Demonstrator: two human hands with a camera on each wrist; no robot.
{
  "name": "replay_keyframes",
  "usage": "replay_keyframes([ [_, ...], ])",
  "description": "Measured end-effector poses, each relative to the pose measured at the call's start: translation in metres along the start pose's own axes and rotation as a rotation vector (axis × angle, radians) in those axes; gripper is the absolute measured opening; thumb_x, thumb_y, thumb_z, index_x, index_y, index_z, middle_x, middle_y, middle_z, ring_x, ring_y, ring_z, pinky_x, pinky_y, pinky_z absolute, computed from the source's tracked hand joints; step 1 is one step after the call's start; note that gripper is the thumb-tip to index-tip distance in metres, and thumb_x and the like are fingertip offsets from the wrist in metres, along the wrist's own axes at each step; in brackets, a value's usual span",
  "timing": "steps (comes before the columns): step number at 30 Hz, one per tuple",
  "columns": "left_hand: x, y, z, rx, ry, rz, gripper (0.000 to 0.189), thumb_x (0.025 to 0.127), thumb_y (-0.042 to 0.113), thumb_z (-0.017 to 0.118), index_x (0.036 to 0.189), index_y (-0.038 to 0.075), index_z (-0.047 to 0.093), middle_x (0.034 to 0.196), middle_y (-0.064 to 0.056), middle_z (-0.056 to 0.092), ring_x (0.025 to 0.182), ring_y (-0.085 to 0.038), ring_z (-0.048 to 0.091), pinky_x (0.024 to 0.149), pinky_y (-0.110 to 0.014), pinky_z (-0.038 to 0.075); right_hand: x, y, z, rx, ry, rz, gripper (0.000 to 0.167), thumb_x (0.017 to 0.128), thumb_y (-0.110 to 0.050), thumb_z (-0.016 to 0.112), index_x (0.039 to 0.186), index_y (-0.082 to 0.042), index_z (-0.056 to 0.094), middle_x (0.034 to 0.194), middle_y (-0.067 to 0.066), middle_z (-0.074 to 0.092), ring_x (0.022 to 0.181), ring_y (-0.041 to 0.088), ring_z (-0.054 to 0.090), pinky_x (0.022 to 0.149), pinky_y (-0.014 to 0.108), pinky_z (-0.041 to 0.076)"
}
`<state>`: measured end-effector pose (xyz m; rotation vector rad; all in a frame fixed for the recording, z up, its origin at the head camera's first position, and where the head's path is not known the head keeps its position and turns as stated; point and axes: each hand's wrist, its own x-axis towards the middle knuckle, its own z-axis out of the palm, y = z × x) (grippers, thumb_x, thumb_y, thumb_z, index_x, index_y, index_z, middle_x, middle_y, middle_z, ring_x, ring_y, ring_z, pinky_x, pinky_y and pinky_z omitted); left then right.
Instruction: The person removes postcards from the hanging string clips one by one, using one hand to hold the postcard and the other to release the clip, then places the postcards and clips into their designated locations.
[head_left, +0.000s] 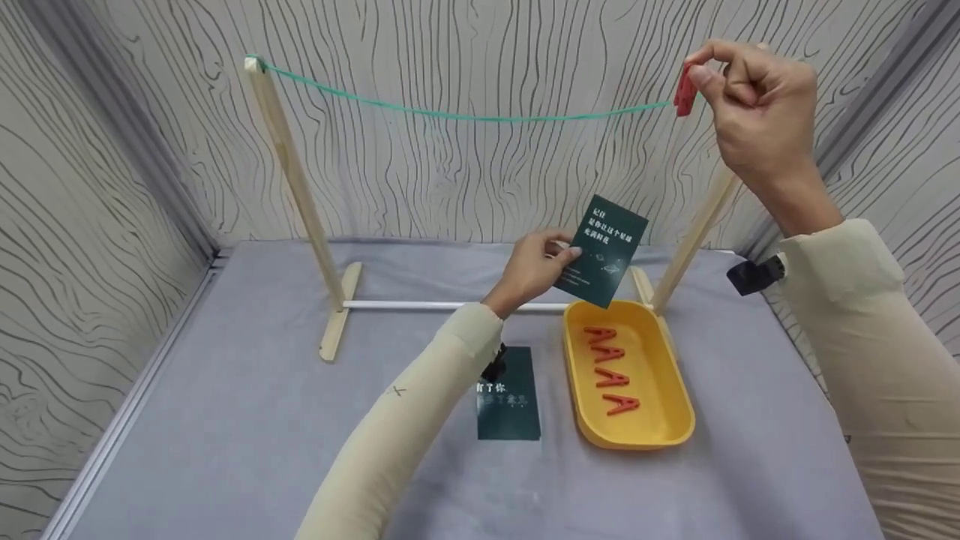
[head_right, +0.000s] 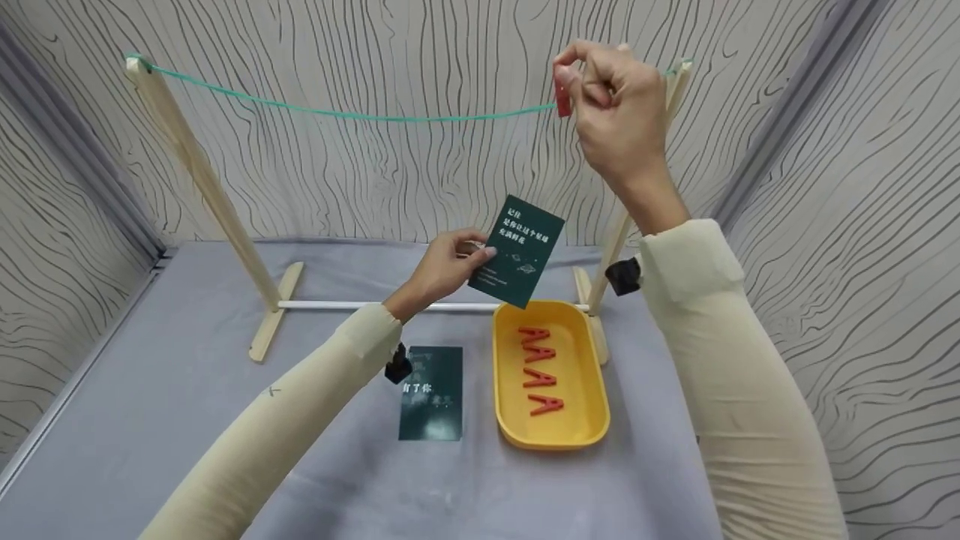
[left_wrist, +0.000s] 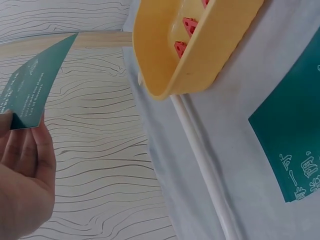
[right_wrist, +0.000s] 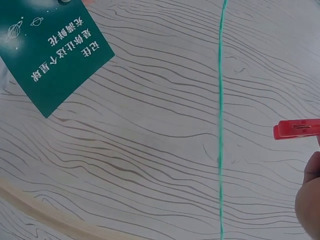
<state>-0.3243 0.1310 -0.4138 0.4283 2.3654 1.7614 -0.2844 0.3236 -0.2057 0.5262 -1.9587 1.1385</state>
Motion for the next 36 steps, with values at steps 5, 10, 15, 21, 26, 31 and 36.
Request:
replay_keyframes([
  [5, -0.003, -0.009, -0.006, -0.011, 0.013, 0.005, 0.021, 0.104, 0.02, 0.067, 0.124, 0.014, 0.073, 0.106, -0.004, 0.077, 0.088, -0.013, 0.073, 0.081, -0.03, 0.065, -0.009, 0.0, 0.0, -0.012, -0.019, -0.025, 0.059, 0.099, -0.003, 0.071, 0.063, 0.012, 0.026, 0.105, -0.008, 0.079, 0.076, 0.003, 0.057, 0.076, 0.021, 0.031],
  [10, -0.005, -0.017, -0.014, 0.021, 0.022, 0.022, 0.024, 0.104, 0.019, 0.067, 0.126, 0.011, 0.072, 0.106, -0.006, 0.078, 0.089, -0.013, 0.074, 0.08, -0.031, 0.065, -0.02, -0.002, -0.005, -0.007, -0.07, -0.03, 0.059, 0.099, -0.004, 0.07, 0.062, 0.01, 0.026, 0.107, -0.01, 0.079, 0.097, 0.011, 0.068, 0.083, 0.023, 0.038],
  [15, -0.006, -0.021, -0.021, 0.021, 0.026, 0.017, 0.022, 0.105, 0.02, 0.066, 0.125, 0.012, 0.072, 0.104, -0.005, 0.077, 0.087, -0.013, 0.073, 0.08, -0.03, 0.065, -0.027, -0.003, -0.008, -0.026, -0.115, -0.041, 0.058, 0.101, -0.005, 0.069, 0.062, 0.009, 0.027, 0.11, -0.009, 0.078, 0.108, 0.015, 0.071, 0.086, 0.021, 0.045],
  [21, -0.008, -0.027, -0.024, -0.007, 0.022, 0.017, 0.019, 0.105, 0.018, 0.066, 0.121, 0.012, 0.073, 0.103, -0.005, 0.077, 0.087, -0.014, 0.073, 0.08, -0.031, 0.065, -0.04, -0.004, -0.011, -0.065, -0.192, 0.005, 0.053, 0.102, -0.004, 0.065, 0.068, 0.012, 0.029, 0.112, -0.013, 0.072, 0.114, 0.014, 0.069, 0.09, 0.014, 0.053],
  [26, -0.013, -0.034, -0.027, 0.021, 0.027, 0.027, 0.019, 0.105, 0.018, 0.066, 0.122, 0.013, 0.074, 0.11, -0.005, 0.077, 0.092, -0.014, 0.073, 0.081, -0.032, 0.065, -0.059, -0.004, -0.008, -0.033, -0.264, 0.126, 0.045, 0.103, -0.004, 0.064, 0.073, 0.012, 0.034, 0.119, -0.005, 0.07, 0.11, 0.01, 0.072, 0.093, 0.012, 0.056],
  [31, -0.016, -0.038, -0.03, 0.029, 0.033, 0.03, 0.022, 0.105, 0.019, 0.066, 0.125, 0.013, 0.073, 0.111, -0.006, 0.077, 0.093, -0.014, 0.072, 0.08, -0.032, 0.065, -0.077, 0.001, -0.005, -0.026, -0.314, 0.153, 0.041, 0.099, -0.001, 0.069, 0.074, 0.01, 0.039, 0.116, -0.003, 0.073, 0.1, 0.005, 0.076, 0.089, 0.012, 0.057],
  [36, -0.018, -0.041, -0.035, 0.011, 0.045, 0.048, 0.024, 0.105, 0.018, 0.066, 0.127, 0.012, 0.073, 0.102, -0.008, 0.078, 0.086, -0.014, 0.073, 0.075, -0.03, 0.063, -0.092, 0.004, 0.0, -0.028, -0.336, 0.182, 0.034, 0.096, -0.001, 0.074, 0.079, 0.008, 0.046, 0.112, -0.004, 0.076, 0.098, 0.003, 0.076, 0.085, 0.013, 0.059],
])
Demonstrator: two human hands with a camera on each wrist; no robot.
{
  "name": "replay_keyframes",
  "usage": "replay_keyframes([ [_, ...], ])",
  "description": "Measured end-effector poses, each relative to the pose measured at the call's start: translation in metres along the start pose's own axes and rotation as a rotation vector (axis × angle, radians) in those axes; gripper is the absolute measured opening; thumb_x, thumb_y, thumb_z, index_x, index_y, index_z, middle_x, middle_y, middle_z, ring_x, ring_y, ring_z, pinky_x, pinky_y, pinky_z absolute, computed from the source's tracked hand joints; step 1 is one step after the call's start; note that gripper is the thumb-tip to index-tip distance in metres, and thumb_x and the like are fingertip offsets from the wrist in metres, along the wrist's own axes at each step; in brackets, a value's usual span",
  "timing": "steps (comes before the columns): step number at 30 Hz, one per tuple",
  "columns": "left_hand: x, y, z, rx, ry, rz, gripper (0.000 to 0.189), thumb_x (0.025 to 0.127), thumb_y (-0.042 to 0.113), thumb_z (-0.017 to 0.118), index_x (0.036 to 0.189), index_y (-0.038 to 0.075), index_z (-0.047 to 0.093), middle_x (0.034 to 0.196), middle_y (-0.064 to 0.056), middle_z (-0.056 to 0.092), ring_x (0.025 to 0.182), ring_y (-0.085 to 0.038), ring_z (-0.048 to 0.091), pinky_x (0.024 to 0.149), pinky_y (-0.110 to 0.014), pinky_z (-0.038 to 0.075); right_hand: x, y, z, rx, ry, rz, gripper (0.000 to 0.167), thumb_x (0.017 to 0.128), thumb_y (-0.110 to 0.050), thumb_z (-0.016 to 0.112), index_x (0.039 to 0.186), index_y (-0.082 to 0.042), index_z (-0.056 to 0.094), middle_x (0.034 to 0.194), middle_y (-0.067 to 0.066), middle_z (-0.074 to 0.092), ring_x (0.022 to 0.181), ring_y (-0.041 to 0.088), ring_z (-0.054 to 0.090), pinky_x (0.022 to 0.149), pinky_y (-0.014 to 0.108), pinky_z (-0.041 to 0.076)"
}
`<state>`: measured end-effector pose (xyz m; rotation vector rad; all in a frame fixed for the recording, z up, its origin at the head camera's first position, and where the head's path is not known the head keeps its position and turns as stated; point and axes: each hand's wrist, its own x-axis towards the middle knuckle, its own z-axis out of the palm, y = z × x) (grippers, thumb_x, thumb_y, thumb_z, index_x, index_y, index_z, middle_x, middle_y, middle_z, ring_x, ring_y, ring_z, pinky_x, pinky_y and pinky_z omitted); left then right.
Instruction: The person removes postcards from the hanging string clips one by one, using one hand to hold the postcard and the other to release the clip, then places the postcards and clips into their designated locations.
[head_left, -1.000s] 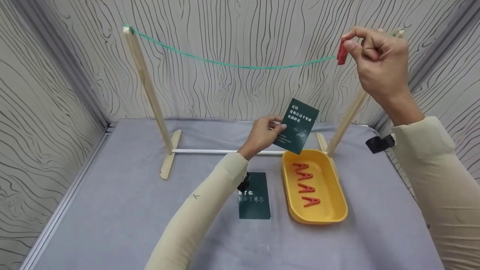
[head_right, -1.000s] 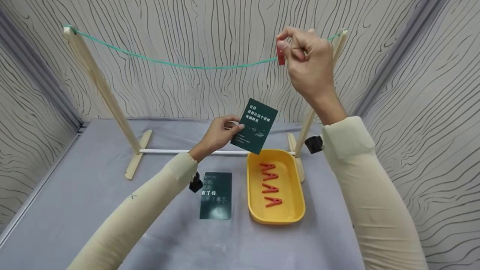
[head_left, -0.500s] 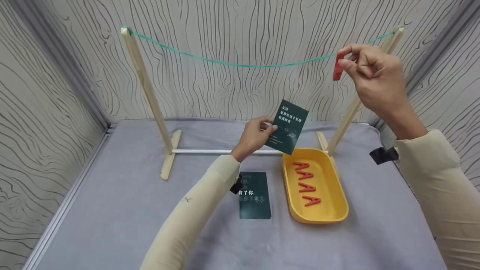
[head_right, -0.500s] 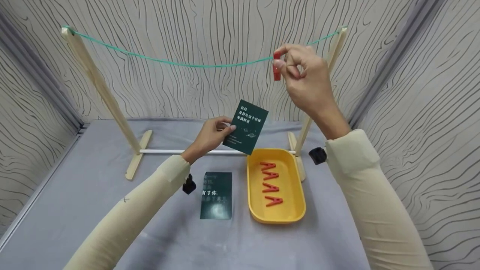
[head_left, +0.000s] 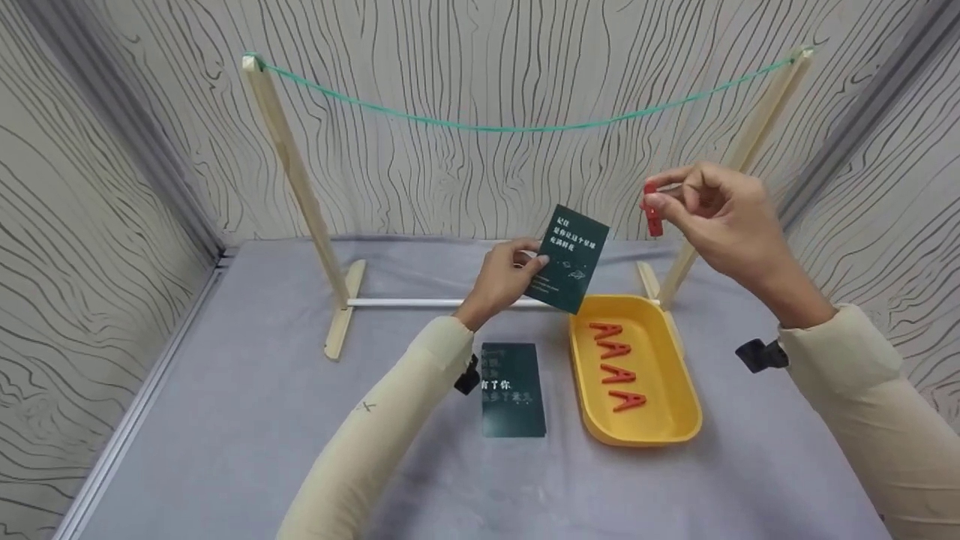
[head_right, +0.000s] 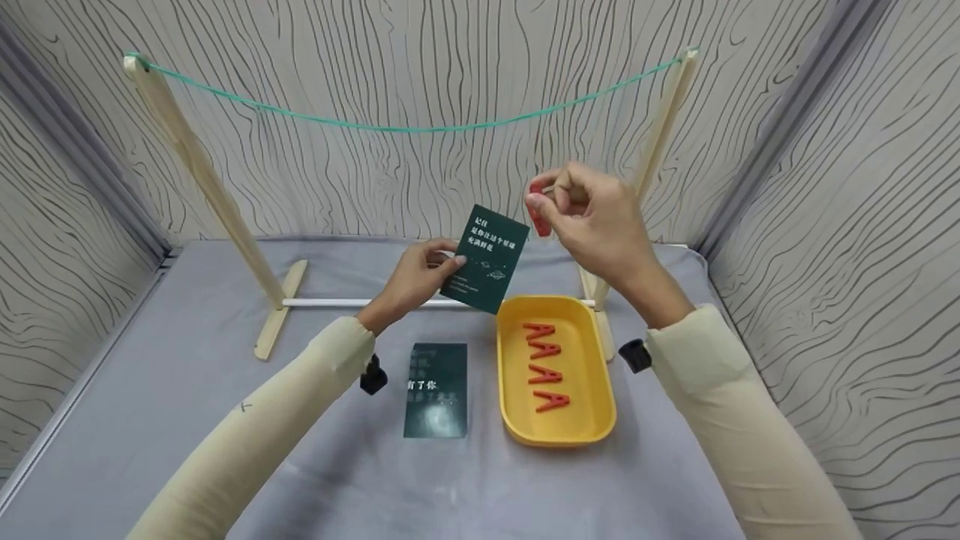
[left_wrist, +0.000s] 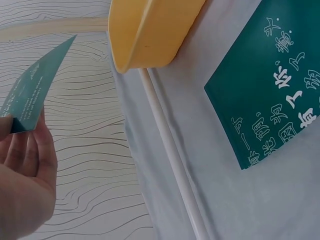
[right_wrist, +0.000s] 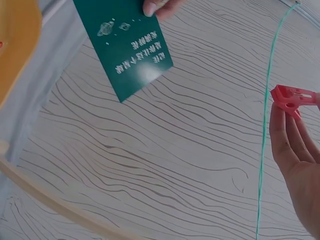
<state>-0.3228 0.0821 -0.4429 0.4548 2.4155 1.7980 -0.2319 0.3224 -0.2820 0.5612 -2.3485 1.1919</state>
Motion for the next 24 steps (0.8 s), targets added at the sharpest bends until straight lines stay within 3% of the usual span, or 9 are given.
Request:
replay_keyframes([
  [5, -0.003, -0.004, -0.001, -0.043, 0.003, 0.004, 0.021, 0.105, 0.017, 0.066, 0.124, 0.01, 0.072, 0.096, -0.012, 0.079, 0.079, -0.013, 0.073, 0.07, -0.029, 0.063, -0.014, 0.008, 0.008, -0.047, -0.037, 0.072, 0.028, 0.098, -0.012, 0.075, 0.089, 0.004, 0.053, 0.111, -0.002, 0.076, 0.101, -0.005, 0.073, 0.082, 0.01, 0.057],
  [10, -0.006, -0.009, 0.002, -0.02, -0.006, -0.015, 0.019, 0.105, 0.018, 0.065, 0.121, 0.01, 0.072, 0.098, -0.011, 0.08, 0.081, -0.013, 0.073, 0.072, -0.03, 0.063, -0.032, 0.017, 0.011, -0.106, -0.061, 0.095, 0.023, 0.098, -0.011, 0.075, 0.094, 0.003, 0.056, 0.112, 0.013, 0.077, 0.099, -0.015, 0.069, 0.082, 0.005, 0.054],
  [14, -0.007, -0.015, 0.001, -0.003, 0.003, -0.037, 0.019, 0.105, 0.018, 0.065, 0.121, 0.01, 0.072, 0.1, -0.011, 0.08, 0.083, -0.013, 0.074, 0.074, -0.03, 0.062, -0.043, 0.024, 0.013, -0.131, -0.075, 0.096, 0.021, 0.097, -0.011, 0.075, 0.096, 0.002, 0.058, 0.114, 0.017, 0.078, 0.096, -0.018, 0.067, 0.081, 0.003, 0.053],
  [20, -0.012, -0.026, 0.001, -0.016, 0.009, -0.077, 0.018, 0.105, 0.018, 0.066, 0.119, 0.011, 0.073, 0.097, -0.01, 0.079, 0.081, -0.012, 0.072, 0.071, -0.029, 0.061, -0.057, 0.034, 0.024, -0.145, -0.13, 0.127, 0.02, 0.096, -0.01, 0.076, 0.099, 0.0, 0.059, 0.109, 0.015, 0.079, 0.09, -0.015, 0.068, 0.079, 0.005, 0.054],
  [24, -0.016, -0.035, 0.002, -0.027, 0.018, -0.1, 0.019, 0.105, 0.018, 0.066, 0.12, 0.011, 0.074, 0.097, -0.01, 0.079, 0.08, -0.012, 0.072, 0.07, -0.029, 0.061, -0.064, 0.038, 0.032, -0.119, -0.185, 0.182, 0.021, 0.096, -0.01, 0.077, 0.103, -0.001, 0.06, 0.113, 0.016, 0.079, 0.091, 0.004, 0.077, 0.078, 0.007, 0.056],
])
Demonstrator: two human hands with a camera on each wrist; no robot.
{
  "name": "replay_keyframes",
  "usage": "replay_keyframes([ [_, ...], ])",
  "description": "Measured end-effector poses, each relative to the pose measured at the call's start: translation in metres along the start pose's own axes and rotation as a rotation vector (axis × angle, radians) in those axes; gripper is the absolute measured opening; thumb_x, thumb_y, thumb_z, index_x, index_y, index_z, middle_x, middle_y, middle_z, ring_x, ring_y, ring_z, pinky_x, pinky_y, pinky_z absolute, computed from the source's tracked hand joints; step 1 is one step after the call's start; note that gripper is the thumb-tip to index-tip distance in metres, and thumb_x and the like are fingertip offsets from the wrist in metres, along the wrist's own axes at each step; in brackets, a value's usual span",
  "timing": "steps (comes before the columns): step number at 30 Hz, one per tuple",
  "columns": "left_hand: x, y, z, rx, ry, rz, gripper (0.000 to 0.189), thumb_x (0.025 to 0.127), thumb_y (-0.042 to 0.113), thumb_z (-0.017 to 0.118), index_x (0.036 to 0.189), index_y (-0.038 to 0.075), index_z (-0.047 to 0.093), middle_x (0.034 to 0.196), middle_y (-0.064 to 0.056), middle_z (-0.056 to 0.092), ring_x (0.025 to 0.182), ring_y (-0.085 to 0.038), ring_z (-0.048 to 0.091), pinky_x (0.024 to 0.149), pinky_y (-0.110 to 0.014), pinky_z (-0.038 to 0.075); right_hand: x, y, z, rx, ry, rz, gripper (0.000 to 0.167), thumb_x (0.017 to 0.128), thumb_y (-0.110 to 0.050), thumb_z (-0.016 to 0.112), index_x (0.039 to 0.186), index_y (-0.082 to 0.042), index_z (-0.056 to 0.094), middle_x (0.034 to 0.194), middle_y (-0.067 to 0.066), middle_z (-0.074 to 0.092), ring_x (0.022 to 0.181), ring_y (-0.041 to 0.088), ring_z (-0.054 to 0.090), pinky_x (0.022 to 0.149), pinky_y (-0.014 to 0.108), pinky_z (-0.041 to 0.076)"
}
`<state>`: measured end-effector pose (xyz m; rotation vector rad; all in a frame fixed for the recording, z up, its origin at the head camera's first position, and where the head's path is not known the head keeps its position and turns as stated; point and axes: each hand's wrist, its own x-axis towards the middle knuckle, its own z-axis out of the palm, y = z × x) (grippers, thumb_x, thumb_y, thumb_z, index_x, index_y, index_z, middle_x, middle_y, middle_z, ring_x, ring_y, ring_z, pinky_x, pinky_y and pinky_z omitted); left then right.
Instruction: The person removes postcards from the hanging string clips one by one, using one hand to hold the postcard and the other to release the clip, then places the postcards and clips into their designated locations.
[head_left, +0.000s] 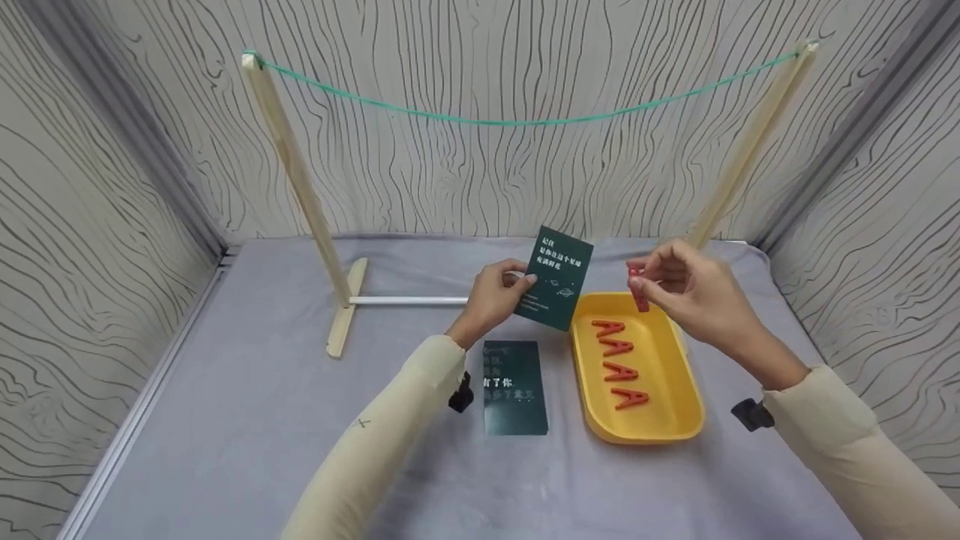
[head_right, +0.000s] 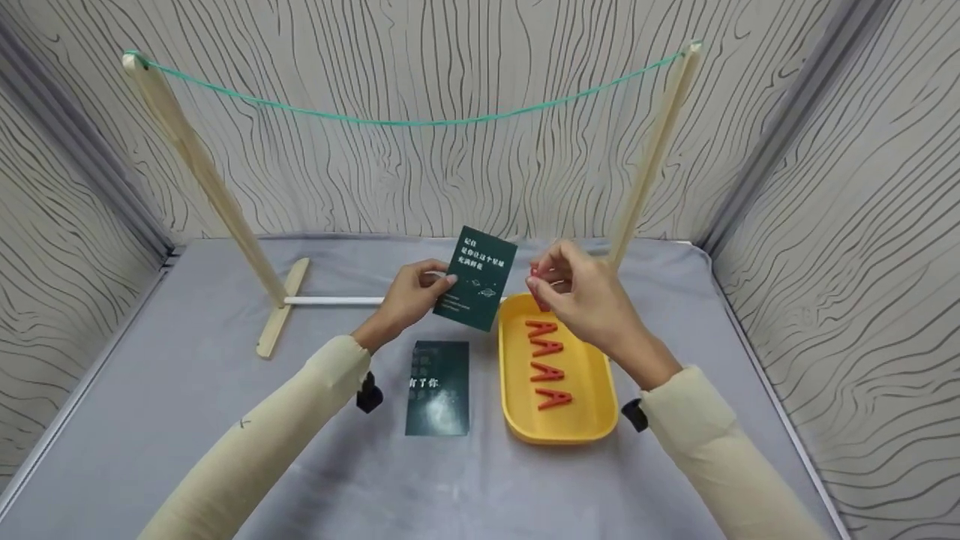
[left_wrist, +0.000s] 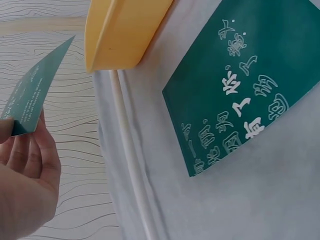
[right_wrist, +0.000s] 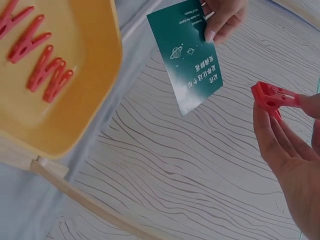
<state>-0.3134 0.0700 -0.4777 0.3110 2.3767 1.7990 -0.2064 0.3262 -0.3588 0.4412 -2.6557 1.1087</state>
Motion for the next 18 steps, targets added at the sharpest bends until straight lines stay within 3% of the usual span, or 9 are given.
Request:
replay_keyframes([
  [3, -0.003, -0.006, 0.001, -0.019, -0.002, -0.012, 0.019, 0.104, 0.018, 0.067, 0.12, 0.01, 0.074, 0.097, -0.011, 0.079, 0.081, -0.013, 0.072, 0.07, -0.031, 0.062, -0.005, 0.004, 0.008, 0.025, -0.045, 0.027, 0.021, 0.094, -0.004, 0.078, 0.105, -0.001, 0.061, 0.118, 0.017, 0.077, 0.098, 0.023, 0.079, 0.08, 0.009, 0.057],
  [5, -0.005, -0.01, 0.003, -0.021, -0.01, -0.018, 0.019, 0.104, 0.018, 0.067, 0.12, 0.01, 0.074, 0.099, -0.01, 0.079, 0.082, -0.013, 0.073, 0.071, -0.032, 0.063, -0.01, 0.008, 0.013, 0.025, -0.078, 0.046, 0.021, 0.092, -0.002, 0.078, 0.105, -0.002, 0.062, 0.12, 0.016, 0.076, 0.101, 0.028, 0.078, 0.083, 0.013, 0.059],
  [13, -0.015, -0.024, 0.001, -0.026, -0.024, -0.055, 0.019, 0.104, 0.02, 0.067, 0.119, 0.01, 0.074, 0.107, -0.01, 0.079, 0.091, -0.015, 0.075, 0.079, -0.036, 0.064, -0.034, 0.03, 0.033, -0.05, -0.205, 0.061, 0.032, 0.089, -0.004, 0.082, 0.118, -0.004, 0.068, 0.109, 0.009, 0.075, 0.101, 0.025, 0.075, 0.09, 0.034, 0.064],
  [18, -0.021, -0.031, -0.001, -0.065, -0.052, -0.084, 0.018, 0.104, 0.019, 0.067, 0.117, 0.009, 0.074, 0.104, -0.011, 0.081, 0.084, -0.012, 0.073, 0.069, -0.028, 0.058, -0.043, 0.04, 0.036, -0.068, -0.265, 0.115, 0.042, 0.091, -0.007, 0.081, 0.13, 0.001, 0.068, 0.115, 0.012, 0.077, 0.103, 0.026, 0.075, 0.091, 0.036, 0.063],
])
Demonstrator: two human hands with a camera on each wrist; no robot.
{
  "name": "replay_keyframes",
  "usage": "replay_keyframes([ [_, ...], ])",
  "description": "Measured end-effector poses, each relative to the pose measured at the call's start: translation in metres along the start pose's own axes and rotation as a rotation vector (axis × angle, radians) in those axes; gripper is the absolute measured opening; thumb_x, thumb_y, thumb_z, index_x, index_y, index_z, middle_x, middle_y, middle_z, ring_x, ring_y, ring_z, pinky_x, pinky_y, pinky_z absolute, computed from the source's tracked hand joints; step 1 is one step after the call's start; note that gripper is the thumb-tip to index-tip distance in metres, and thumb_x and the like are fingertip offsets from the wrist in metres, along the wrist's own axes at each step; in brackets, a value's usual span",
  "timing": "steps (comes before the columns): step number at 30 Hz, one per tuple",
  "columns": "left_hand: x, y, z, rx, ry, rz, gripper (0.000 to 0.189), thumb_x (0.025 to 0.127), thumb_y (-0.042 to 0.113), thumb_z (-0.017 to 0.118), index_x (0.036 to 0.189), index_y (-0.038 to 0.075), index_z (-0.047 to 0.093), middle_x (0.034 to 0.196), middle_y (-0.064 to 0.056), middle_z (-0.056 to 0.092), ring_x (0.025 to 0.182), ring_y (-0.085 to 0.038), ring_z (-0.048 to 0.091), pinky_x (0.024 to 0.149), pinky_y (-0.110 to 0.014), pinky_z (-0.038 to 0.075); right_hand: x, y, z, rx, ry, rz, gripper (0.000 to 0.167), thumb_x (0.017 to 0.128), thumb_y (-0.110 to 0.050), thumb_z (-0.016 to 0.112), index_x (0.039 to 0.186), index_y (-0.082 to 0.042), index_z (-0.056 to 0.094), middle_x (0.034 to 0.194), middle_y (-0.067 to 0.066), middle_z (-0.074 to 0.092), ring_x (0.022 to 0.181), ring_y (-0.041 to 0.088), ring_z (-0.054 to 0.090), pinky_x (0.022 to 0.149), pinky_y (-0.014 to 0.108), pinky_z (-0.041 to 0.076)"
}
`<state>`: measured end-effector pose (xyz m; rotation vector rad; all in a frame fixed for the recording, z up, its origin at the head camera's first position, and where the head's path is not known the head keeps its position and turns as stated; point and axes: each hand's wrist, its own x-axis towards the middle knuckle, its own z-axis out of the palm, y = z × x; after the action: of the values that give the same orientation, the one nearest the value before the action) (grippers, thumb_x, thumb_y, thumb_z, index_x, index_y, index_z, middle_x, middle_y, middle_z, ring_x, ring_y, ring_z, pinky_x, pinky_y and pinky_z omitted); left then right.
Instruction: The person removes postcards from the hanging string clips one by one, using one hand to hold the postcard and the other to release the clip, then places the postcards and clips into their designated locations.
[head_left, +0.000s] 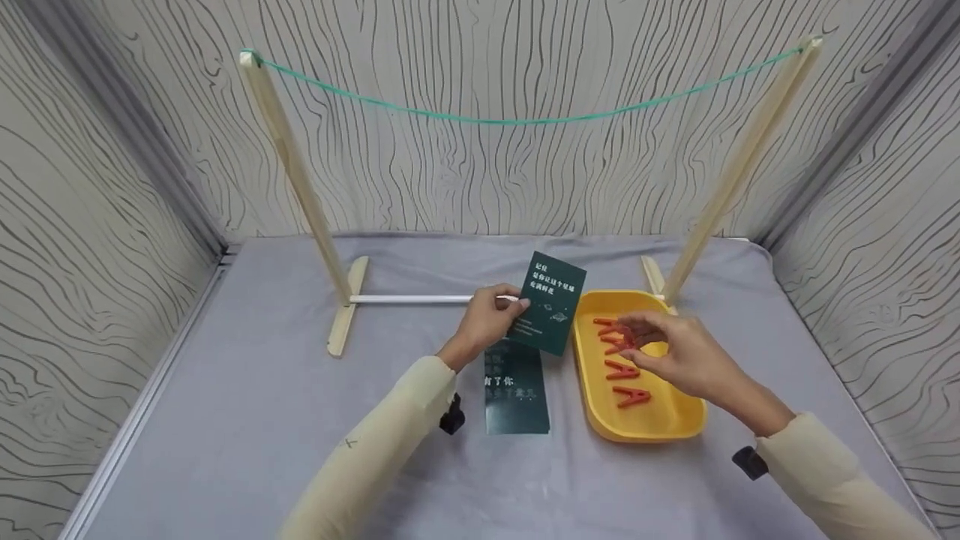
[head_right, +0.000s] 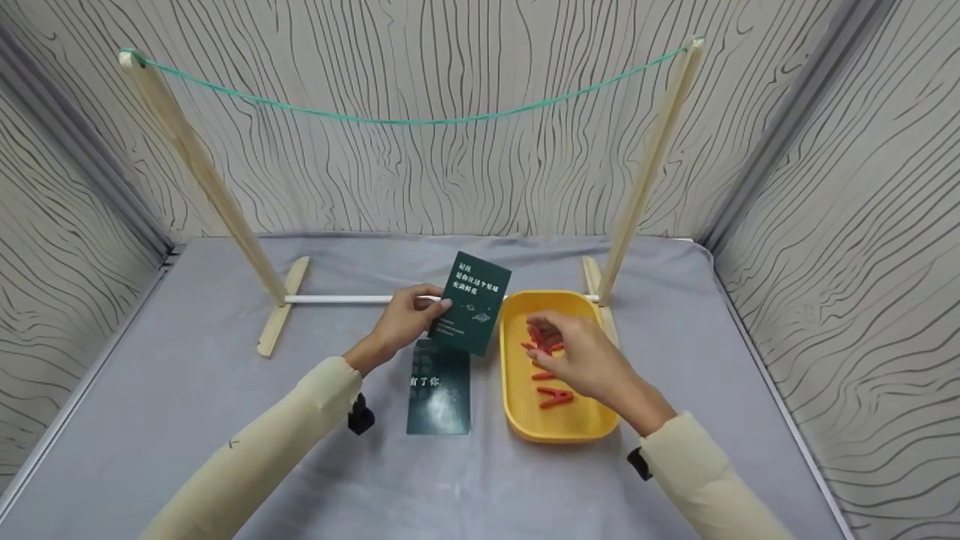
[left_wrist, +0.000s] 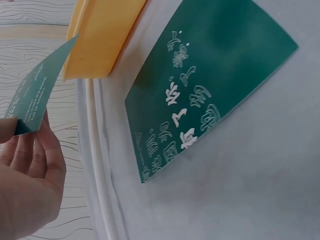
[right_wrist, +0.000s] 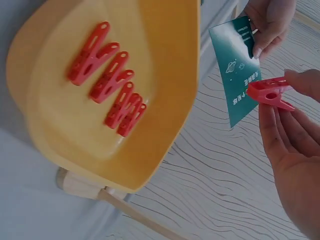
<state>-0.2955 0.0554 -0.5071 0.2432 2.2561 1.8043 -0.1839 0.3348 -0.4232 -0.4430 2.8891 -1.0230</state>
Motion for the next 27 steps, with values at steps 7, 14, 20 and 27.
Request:
replay_keyframes([
  [7, -0.006, -0.007, -0.001, 0.002, 0.01, -0.016, 0.018, 0.101, 0.017, 0.069, 0.114, 0.004, 0.074, 0.103, -0.013, 0.081, 0.079, -0.008, 0.071, 0.065, -0.023, 0.054, -0.006, 0.008, 0.004, -0.006, -0.062, 0.024, 0.041, 0.091, -0.009, 0.081, 0.131, -0.002, 0.071, 0.114, 0.01, 0.078, 0.102, 0.024, 0.075, 0.092, 0.038, 0.063],
  [14, -0.013, -0.018, -0.001, -0.004, 0.011, -0.094, 0.018, 0.1, 0.015, 0.071, 0.115, 0.005, 0.075, 0.102, -0.013, 0.08, 0.084, -0.012, 0.074, 0.07, -0.028, 0.06, -0.008, 0.016, 0.011, -0.033, -0.117, -0.004, 0.041, 0.09, -0.01, 0.083, 0.129, -0.01, 0.073, 0.115, 0.005, 0.078, 0.105, 0.025, 0.074, 0.088, 0.036, 0.064],
  [20, -0.023, -0.026, -0.002, -0.006, -0.025, -0.133, 0.018, 0.1, 0.014, 0.07, 0.115, 0.004, 0.072, 0.097, -0.012, 0.081, 0.077, -0.01, 0.072, 0.071, -0.032, 0.061, -0.01, 0.023, 0.019, -0.032, -0.22, 0.021, 0.041, 0.089, -0.01, 0.083, 0.129, -0.012, 0.074, 0.121, 0.007, 0.076, 0.104, 0.021, 0.07, 0.093, 0.043, 0.062],
  [27, -0.035, -0.032, -0.005, -0.02, -0.036, -0.149, 0.017, 0.1, 0.012, 0.071, 0.113, 0.002, 0.07, 0.095, -0.014, 0.081, 0.073, -0.01, 0.07, 0.068, -0.03, 0.06, -0.012, 0.03, 0.024, -0.007, -0.303, 0.06, 0.039, 0.09, -0.014, 0.083, 0.128, -0.011, 0.074, 0.122, 0.01, 0.076, 0.104, 0.02, 0.067, 0.097, 0.051, 0.06],
])
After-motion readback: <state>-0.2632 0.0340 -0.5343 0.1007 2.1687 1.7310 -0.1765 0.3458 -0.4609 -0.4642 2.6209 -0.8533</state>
